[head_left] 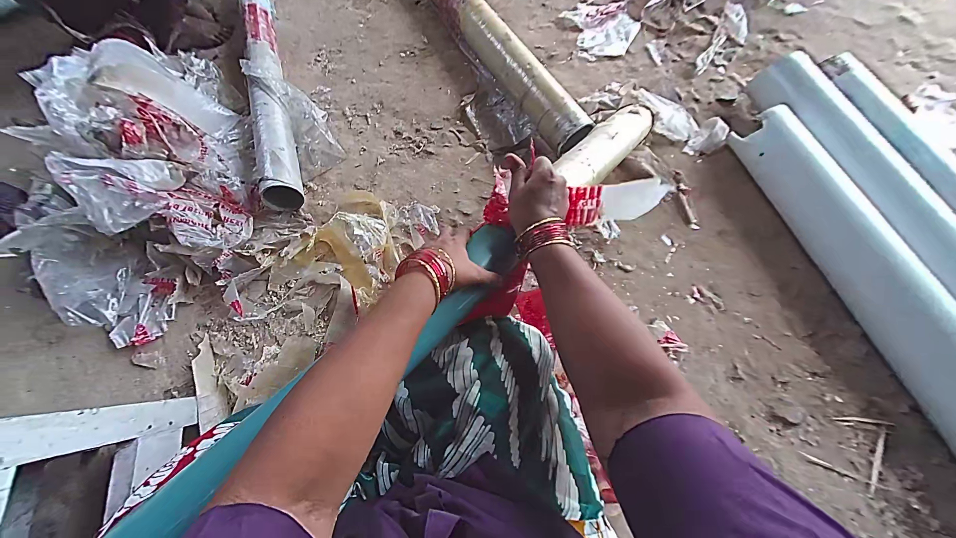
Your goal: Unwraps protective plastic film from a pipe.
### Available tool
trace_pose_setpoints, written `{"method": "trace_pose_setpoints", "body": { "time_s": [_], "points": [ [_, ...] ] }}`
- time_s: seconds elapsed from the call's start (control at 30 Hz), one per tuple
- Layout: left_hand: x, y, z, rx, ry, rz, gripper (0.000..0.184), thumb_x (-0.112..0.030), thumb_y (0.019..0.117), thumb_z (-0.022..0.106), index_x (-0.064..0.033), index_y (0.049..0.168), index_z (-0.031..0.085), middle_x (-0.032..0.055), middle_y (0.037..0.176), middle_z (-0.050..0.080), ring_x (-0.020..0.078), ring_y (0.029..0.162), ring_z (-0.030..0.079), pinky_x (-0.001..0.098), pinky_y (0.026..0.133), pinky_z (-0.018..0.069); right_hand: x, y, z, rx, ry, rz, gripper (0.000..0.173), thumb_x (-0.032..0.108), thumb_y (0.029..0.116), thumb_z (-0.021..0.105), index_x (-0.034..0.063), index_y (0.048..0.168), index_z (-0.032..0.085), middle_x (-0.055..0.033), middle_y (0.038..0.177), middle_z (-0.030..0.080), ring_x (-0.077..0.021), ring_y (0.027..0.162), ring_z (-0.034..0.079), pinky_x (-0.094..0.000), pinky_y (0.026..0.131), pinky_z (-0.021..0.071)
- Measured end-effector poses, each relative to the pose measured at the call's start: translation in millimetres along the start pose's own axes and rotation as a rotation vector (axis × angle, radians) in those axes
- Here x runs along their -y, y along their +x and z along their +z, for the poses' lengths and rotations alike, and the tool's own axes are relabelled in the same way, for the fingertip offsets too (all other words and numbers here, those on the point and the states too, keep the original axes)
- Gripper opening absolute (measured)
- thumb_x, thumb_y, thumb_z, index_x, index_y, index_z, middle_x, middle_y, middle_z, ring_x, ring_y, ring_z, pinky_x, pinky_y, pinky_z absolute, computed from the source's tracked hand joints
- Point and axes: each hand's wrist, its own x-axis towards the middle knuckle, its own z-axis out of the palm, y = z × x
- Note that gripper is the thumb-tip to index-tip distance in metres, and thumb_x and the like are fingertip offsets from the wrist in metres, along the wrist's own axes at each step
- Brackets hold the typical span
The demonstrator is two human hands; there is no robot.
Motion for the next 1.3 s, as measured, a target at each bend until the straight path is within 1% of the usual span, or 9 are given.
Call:
{"method": "trace_pose_setpoints", "body": {
  "time_s": [0.23, 0.43, 0.73, 0.8, 0.9, 1.03, 1.1, 1.2, 1.3],
  "points": [
    [-6, -2, -4, 0.026, 0.075, -0.020, 0.102, -0.055, 0.0867, 0.078, -0.0077, 0.162, 0.028, 0.0222, 0.161, 0.036, 0.0407, 0.136, 0.052, 0.0615, 0.108, 0.0428, 1, 23, 4, 0.053, -0.047, -0.050, 0.056, 0.051, 0.1087, 0.043, -0.0003, 0.114, 0.065, -0.0228, 0.114, 0.070, -0.0401, 0.112, 0.068, -0.0607, 0.090, 0.0509],
    [3, 1, -7, 0.041, -0.008, 0.006, 0.097, -0.054, 0.0854, 0.079, -0.0065, 0.158, 0.037, 0.0199, 0.159, 0.039, 0.0373, 0.140, 0.048, 0.0591, 0.112, 0.0400, -11, 18, 12, -0.218, 0.090, -0.445, 0.052, 0.041, 0.1081, 0.048, -0.0057, 0.092, 0.063, -0.0224, 0.078, 0.067, -0.0411, 0.077, 0.070, -0.0578, 0.069, 0.0527],
    [6, 13, -8, 0.041, 0.008, 0.041, 0.094, -0.057, 0.0875, 0.076, -0.0044, 0.157, 0.039, 0.0233, 0.153, 0.046, 0.0378, 0.138, 0.050, 0.0590, 0.113, 0.0395, 1, 62, 6, 0.200, -0.033, -0.252, 0.054, 0.042, 0.1092, 0.045, -0.0069, 0.108, 0.067, -0.0277, 0.115, 0.068, -0.0428, 0.115, 0.065, -0.0635, 0.096, 0.0485],
    [12, 12, -7, 0.031, -0.037, 0.056, 0.096, -0.057, 0.0853, 0.078, -0.0041, 0.156, 0.040, 0.0225, 0.153, 0.047, 0.0374, 0.139, 0.049, 0.0593, 0.114, 0.0383, -10, 68, -1, 0.208, 0.204, -0.240, 0.055, 0.042, 0.1106, 0.043, -0.0076, 0.099, 0.065, -0.0235, 0.097, 0.065, -0.0341, 0.093, 0.064, -0.0553, 0.085, 0.0481],
    [18, 10, -4, 0.046, -0.102, 0.057, 0.094, -0.055, 0.0850, 0.080, -0.0043, 0.155, 0.042, 0.0228, 0.153, 0.047, 0.0377, 0.140, 0.048, 0.0592, 0.115, 0.0372, -46, 53, -27, 0.122, 0.594, -0.083, 0.052, 0.044, 0.1129, 0.032, 0.0003, 0.106, 0.061, -0.0037, 0.072, 0.061, -0.0122, 0.058, 0.062, -0.0324, 0.061, 0.0565],
    [18, 9, 1, -0.002, -0.106, 0.046, 0.090, -0.053, 0.0854, 0.081, -0.0064, 0.153, 0.045, 0.0266, 0.150, 0.048, 0.0414, 0.137, 0.050, 0.0621, 0.112, 0.0389, -113, -8, -32, 0.090, 0.542, 0.060, 0.035, 0.029, 0.1106, 0.044, 0.0000, 0.101, 0.061, -0.0024, 0.068, 0.059, -0.0103, 0.052, 0.057, -0.0293, 0.054, 0.0536],
    [14, 6, 2, -0.023, -0.073, 0.040, 0.091, -0.052, 0.0868, 0.080, -0.0050, 0.155, 0.042, 0.0284, 0.151, 0.045, 0.0433, 0.138, 0.048, 0.0628, 0.113, 0.0373, -148, -56, -23, 0.203, 0.402, 0.125, 0.034, 0.025, 0.1090, 0.047, -0.0024, 0.102, 0.066, -0.0085, 0.073, 0.063, -0.0168, 0.058, 0.061, -0.0378, 0.060, 0.0546],
    [9, 3, 3, -0.078, -0.018, 0.022, 0.098, -0.053, 0.0869, 0.079, -0.0039, 0.159, 0.034, 0.0299, 0.154, 0.042, 0.0457, 0.140, 0.045, 0.0638, 0.114, 0.0351, -190, -116, -8, 0.312, 0.202, 0.174, 0.030, 0.018, 0.1063, 0.050, -0.0043, 0.109, 0.070, -0.0220, 0.094, 0.072, -0.0358, 0.086, 0.070, -0.0579, 0.082, 0.0542],
    [3, -1, 5, -0.073, 0.039, 0.021, 0.088, -0.053, 0.0896, 0.076, -0.0043, 0.154, 0.042, 0.0300, 0.149, 0.048, 0.0467, 0.137, 0.048, 0.0666, 0.111, 0.0360, -221, -150, -2, 0.309, -0.002, 0.136, 0.025, 0.005, 0.0993, 0.055, -0.0048, 0.116, 0.070, -0.0279, 0.116, 0.069, -0.0454, 0.110, 0.067, -0.0645, 0.094, 0.0505]
  ]
}}
